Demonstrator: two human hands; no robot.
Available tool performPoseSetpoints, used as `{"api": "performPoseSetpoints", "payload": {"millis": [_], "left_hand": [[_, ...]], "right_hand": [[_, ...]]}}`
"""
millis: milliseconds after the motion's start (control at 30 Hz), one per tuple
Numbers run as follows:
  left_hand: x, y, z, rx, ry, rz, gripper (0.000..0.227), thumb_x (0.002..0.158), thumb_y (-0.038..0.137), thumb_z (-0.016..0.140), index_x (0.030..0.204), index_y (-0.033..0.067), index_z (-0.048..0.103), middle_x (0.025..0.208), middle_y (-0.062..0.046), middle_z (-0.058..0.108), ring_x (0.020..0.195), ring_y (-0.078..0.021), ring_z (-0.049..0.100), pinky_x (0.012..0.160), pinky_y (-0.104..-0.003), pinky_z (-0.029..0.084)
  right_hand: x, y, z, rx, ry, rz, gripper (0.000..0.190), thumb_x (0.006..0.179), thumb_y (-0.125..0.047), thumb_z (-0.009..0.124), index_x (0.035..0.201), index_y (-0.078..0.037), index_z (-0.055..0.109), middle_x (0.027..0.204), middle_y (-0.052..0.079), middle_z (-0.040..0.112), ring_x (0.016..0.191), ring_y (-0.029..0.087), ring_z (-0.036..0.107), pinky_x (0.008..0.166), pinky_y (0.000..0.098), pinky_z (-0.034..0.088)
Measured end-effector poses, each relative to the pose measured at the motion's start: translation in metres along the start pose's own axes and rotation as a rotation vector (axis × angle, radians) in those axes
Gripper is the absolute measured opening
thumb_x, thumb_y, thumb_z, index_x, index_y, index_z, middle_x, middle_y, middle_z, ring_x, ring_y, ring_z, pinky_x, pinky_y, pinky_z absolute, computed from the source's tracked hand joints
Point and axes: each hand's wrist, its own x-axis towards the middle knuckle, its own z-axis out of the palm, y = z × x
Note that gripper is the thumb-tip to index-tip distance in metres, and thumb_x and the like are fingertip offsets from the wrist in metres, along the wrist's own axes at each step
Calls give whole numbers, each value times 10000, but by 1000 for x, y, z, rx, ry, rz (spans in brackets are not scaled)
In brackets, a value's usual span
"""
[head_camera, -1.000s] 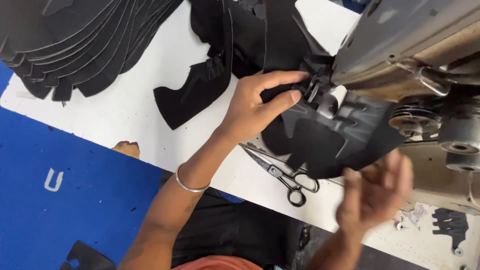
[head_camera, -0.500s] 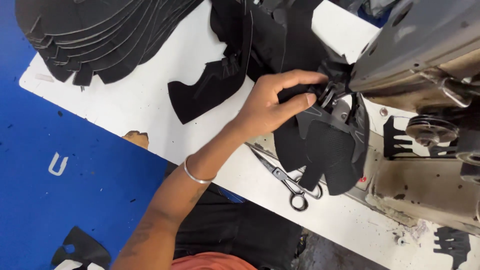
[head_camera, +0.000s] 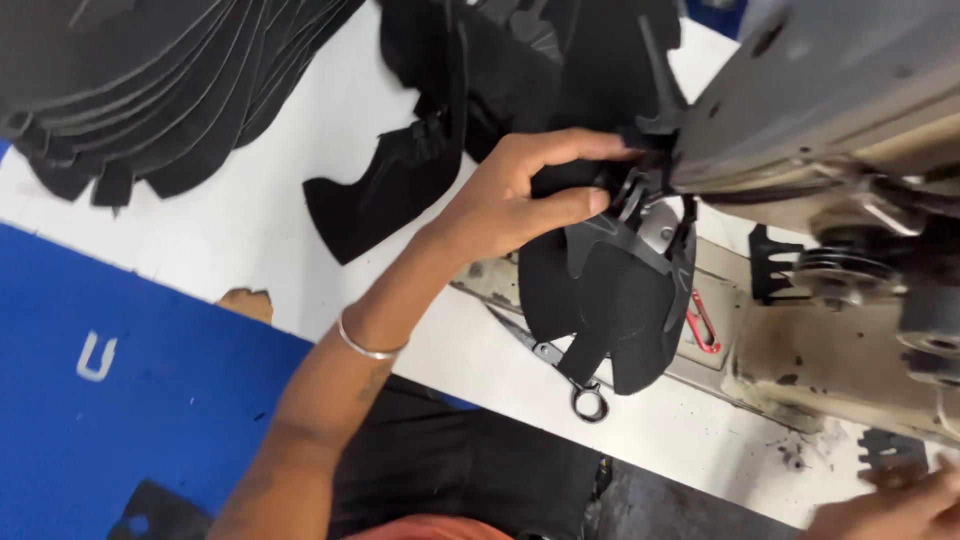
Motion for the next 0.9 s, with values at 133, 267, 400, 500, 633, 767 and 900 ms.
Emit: {"api": "performPoseSetpoints", "payload": {"millis": [133, 267, 400, 500, 633, 767, 900], "left_hand": [[0, 26, 3, 179, 48, 30, 330, 960, 148, 732, 1261, 29, 667, 1240, -59, 720, 1203, -192, 681, 1094, -374, 517], [-26, 35, 68, 204, 293, -22, 210, 944, 82, 709, 1144, 30, 672, 1093, -41, 738, 1059, -156, 729, 970, -329, 574], [-44, 16, 141, 77, 747, -46, 120, 1032, 19, 662, 1149, 40, 647, 937, -30, 722, 805, -98, 683, 713, -241, 563], [-43, 10, 151, 112, 810, 30, 123, 1053, 30, 672, 1171, 39, 638, 951, -34, 714, 767, -79, 663, 686, -222, 553], [-44, 6, 147, 99, 787, 99, 118, 1094, 44, 651, 1209, 48, 623, 973, -37, 705, 839, -84, 681, 761, -231, 568], [-43, 13, 129, 51, 752, -26, 123, 1045, 27, 674, 1167, 31, 656, 962, -46, 721, 773, -79, 671, 722, -225, 568], [-27, 39, 69, 85, 446, -99, 136, 1002, 47, 664, 1129, 26, 618, 983, -39, 715, 815, -86, 690, 737, -256, 547]], "right_hand": [[-33, -217, 95, -63, 122, -12, 430, 1219, -350, 473, 1303, 62, 564, 960, 145, 527, 798, 150, 495, 706, 297, 410], [-23, -326, 129, -241, -22, -37, 442, 1243, -265, 572, 942, 35, 692, 917, 134, 696, 752, 152, 563, 676, 343, 352], [4, -395, 191, -15, -694, -941, 149, 921, -57, 727, 1059, -1, 719, 969, 142, 704, 843, 302, 647, 752, 401, 503], [20, -380, 217, -24, -918, -1006, 188, 896, -8, 763, 1083, 7, 748, 989, 167, 721, 858, 323, 671, 776, 388, 514], [27, -381, 227, 159, -1012, -975, 193, 906, -5, 733, 1098, 12, 718, 1002, 167, 704, 917, 320, 682, 844, 390, 521], [24, -355, 223, 133, -1064, -840, 103, 1025, -64, 754, 1109, -13, 723, 1021, 119, 727, 915, 250, 721, 854, 318, 539], [-12, -382, 212, -3, -848, -710, 206, 939, -69, 780, 1127, 7, 742, 963, 170, 699, 824, 295, 679, 753, 360, 515]]}}
